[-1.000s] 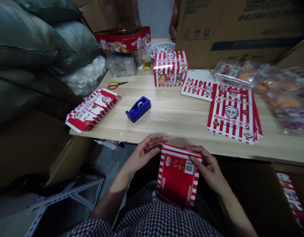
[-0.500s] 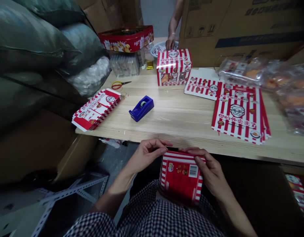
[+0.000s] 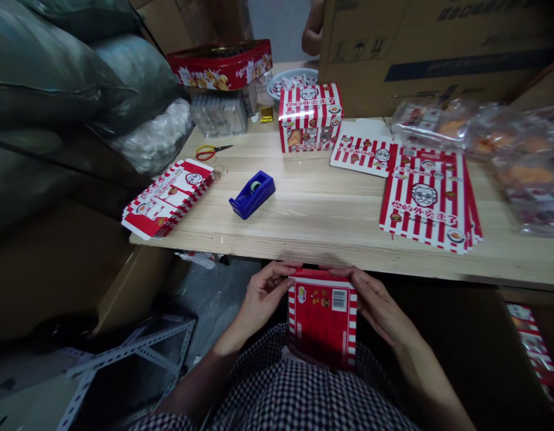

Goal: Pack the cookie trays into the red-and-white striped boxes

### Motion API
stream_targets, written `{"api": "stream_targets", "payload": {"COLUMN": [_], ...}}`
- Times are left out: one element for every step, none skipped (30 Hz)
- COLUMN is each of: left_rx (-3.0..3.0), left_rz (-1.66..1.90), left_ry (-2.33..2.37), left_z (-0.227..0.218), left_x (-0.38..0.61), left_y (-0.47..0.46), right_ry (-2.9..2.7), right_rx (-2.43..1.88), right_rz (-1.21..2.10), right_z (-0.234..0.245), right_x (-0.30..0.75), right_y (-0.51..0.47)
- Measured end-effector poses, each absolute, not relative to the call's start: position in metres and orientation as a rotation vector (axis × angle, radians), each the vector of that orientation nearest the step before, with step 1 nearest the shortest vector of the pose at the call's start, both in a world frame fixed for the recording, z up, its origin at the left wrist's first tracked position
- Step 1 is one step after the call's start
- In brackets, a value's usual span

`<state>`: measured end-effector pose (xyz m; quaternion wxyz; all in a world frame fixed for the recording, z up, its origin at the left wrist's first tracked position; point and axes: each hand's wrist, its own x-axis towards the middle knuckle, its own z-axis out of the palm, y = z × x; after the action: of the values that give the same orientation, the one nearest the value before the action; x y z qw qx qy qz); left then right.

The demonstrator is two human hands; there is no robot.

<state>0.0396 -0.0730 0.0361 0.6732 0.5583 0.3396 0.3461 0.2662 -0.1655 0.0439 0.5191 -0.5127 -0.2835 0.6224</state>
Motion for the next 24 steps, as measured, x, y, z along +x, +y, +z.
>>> {"api": "stream_targets", "payload": {"left_rx": [1.286,1.317,1.347,1.375,1.399,1.417,1.432,1.444,1.459,1.477,1.494,1.509,1.524,1.533,1.533,1.524,1.510,1.496,1.490,1.501,1.534,1.592,1.672,1.758], "left_rz": [0.802,0.826,0.850,0.878,0.898,0.908,0.902,0.880,0.841,0.796,0.756,0.728,0.713,0.716,0.733,0.751,0.758,0.749,0.729,0.708,0.709,0.753,0.837,0.962], "left_ry": [0.759,0.739,0.707,0.672,0.635,0.604,0.584,0.574,0.574,0.582,0.593,0.605,0.614,0.622,0.629,0.635,0.640,0.642,0.644,0.647,0.665,0.712,0.793,0.918], "left_z": [0.038,0.040,0.044,0.049,0.054,0.059,0.064,0.067,0.070,0.071,0.071,0.071,0.070,0.068,0.067,0.066,0.066,0.066,0.066,0.067,0.068,0.069,0.070,0.070], "left_x": [0.040,0.040,0.040,0.041,0.041,0.041,0.041,0.041,0.040,0.040,0.039,0.038,0.038,0.039,0.040,0.041,0.043,0.045,0.046,0.046,0.046,0.043,0.039,0.034], "left_y": [-0.073,-0.072,-0.070,-0.069,-0.066,-0.064,-0.062,-0.060,-0.058,-0.057,-0.057,-0.057,-0.058,-0.060,-0.062,-0.063,-0.064,-0.063,-0.059,-0.052,-0.041,-0.025,-0.006,0.016], "right_ry": [-0.712,-0.742,-0.770,-0.797,-0.825,-0.856,-0.888,-0.920,-0.951,-0.982,-1.011,-1.043,-1.083,-1.127,-1.167,-1.195,-1.208,-1.198,-1.167,-1.124,-1.078,-1.036,-1.001,-0.976], "right_rx": [-1.233,-1.233,-1.229,-1.221,-1.218,-1.222,-1.231,-1.246,-1.266,-1.285,-1.302,-1.317,-1.330,-1.337,-1.336,-1.331,-1.325,-1.326,-1.339,-1.365,-1.397,-1.428,-1.445,-1.454], "right_rz": [1.495,1.477,1.445,1.407,1.371,1.334,1.301,1.269,1.245,1.227,1.214,1.200,1.191,1.186,1.187,1.184,1.179,1.170,1.157,1.140,1.121,1.106,1.091,1.074], "right_z": [0.048,0.053,0.058,0.064,0.069,0.074,0.079,0.083,0.085,0.087,0.089,0.090,0.090,0.090,0.089,0.088,0.085,0.082,0.077,0.072,0.066,0.061,0.055,0.051], "right_x": [0.270,0.272,0.274,0.274,0.273,0.272,0.270,0.267,0.264,0.261,0.259,0.257,0.255,0.254,0.253,0.253,0.253,0.254,0.255,0.257,0.260,0.263,0.267,0.271], "right_y": [-0.165,-0.165,-0.165,-0.166,-0.166,-0.167,-0.168,-0.170,-0.172,-0.173,-0.175,-0.176,-0.176,-0.175,-0.173,-0.171,-0.168,-0.164,-0.161,-0.159,-0.156,-0.154,-0.152,-0.150]}}
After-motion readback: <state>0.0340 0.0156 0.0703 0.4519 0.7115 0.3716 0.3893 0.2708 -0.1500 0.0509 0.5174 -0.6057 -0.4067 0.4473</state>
